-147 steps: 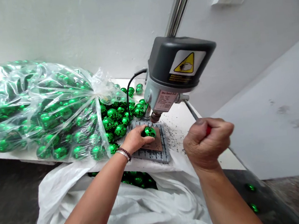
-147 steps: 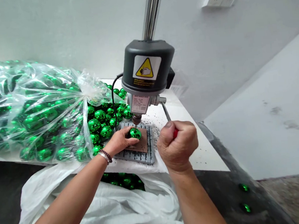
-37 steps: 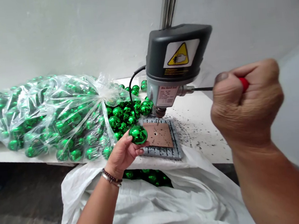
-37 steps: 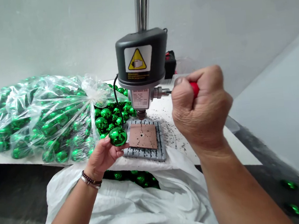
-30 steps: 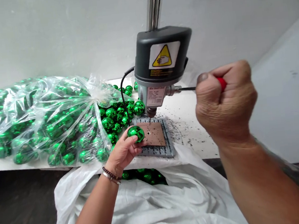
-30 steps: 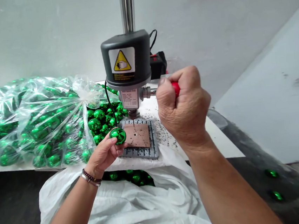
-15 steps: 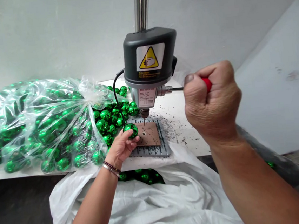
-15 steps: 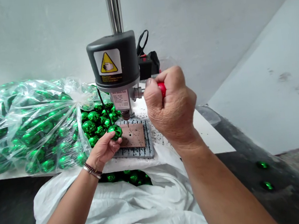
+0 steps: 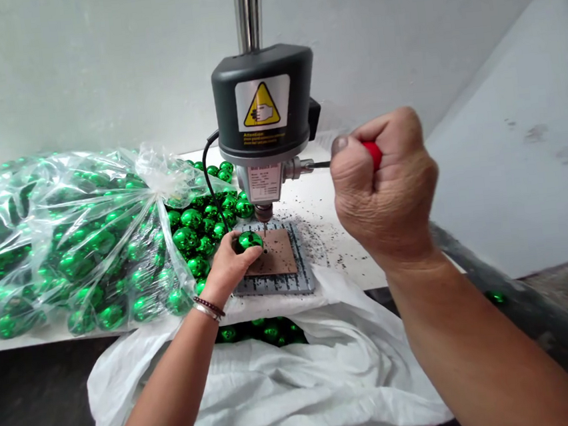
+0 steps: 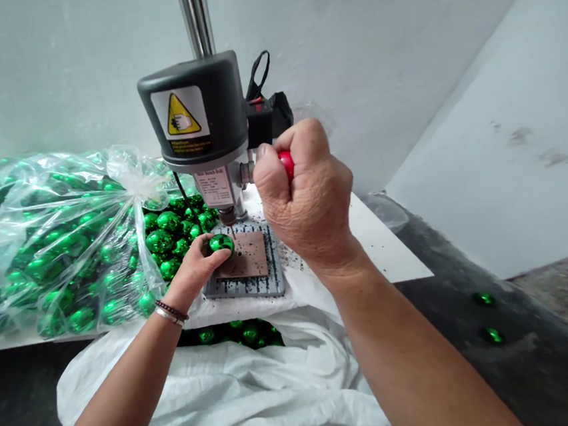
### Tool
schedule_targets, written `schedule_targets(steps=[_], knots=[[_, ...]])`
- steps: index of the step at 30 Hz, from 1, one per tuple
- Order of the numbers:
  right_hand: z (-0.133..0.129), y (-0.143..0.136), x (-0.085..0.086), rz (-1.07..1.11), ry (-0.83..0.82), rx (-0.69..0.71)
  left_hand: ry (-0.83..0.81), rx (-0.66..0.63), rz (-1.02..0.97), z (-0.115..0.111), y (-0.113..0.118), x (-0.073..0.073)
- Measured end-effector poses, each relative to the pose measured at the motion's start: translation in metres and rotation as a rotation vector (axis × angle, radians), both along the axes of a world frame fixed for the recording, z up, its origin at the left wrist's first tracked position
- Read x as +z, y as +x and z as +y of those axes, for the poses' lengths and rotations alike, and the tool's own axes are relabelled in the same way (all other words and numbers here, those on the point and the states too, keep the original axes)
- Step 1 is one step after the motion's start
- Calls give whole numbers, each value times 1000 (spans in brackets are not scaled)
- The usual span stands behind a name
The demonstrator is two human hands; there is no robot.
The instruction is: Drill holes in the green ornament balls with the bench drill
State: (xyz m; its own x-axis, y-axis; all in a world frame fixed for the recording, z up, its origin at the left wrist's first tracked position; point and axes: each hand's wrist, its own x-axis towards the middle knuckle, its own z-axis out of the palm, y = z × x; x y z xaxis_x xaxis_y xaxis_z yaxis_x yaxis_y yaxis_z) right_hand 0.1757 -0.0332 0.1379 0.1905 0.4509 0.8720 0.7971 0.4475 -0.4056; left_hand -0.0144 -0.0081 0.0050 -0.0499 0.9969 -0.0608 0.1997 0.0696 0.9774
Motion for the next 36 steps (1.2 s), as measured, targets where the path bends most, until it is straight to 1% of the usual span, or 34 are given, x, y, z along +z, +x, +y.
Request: schedule_targets(steps=[5,9,12,14,16,20,22,24,28,31,36], knots=[[2,2,0,11,29,29,-2,-4,149,6,4,-9],[2,1,0,28,12,44,26,-39,150,10,6,-18],[2,1,0,19,-4,39,26,-54,159,12,8,-20],[1,2,-1,-1,-12,33,29,-66,192,11,9,-18],[1,3,-2,-21,-25,22,51,-90,281,9,11,-13],[2,5,-4,-44,-36,-8,119,-125,617,3,16,-1],[2,5,-4,-52,-40,-21,124,-121,717,2,18,3],[2,5,-4,-62,-49,-25,102,-122,695,3,19,3],[2,5,-4,-65,-33,-15,60,-134,487,7,16,-3],[2,5,-4,-57,-28,-4,45,-145,367,12,13,-7],[2,5,-2,-56,-54,-3,-9,-182,217,22,7,-5]])
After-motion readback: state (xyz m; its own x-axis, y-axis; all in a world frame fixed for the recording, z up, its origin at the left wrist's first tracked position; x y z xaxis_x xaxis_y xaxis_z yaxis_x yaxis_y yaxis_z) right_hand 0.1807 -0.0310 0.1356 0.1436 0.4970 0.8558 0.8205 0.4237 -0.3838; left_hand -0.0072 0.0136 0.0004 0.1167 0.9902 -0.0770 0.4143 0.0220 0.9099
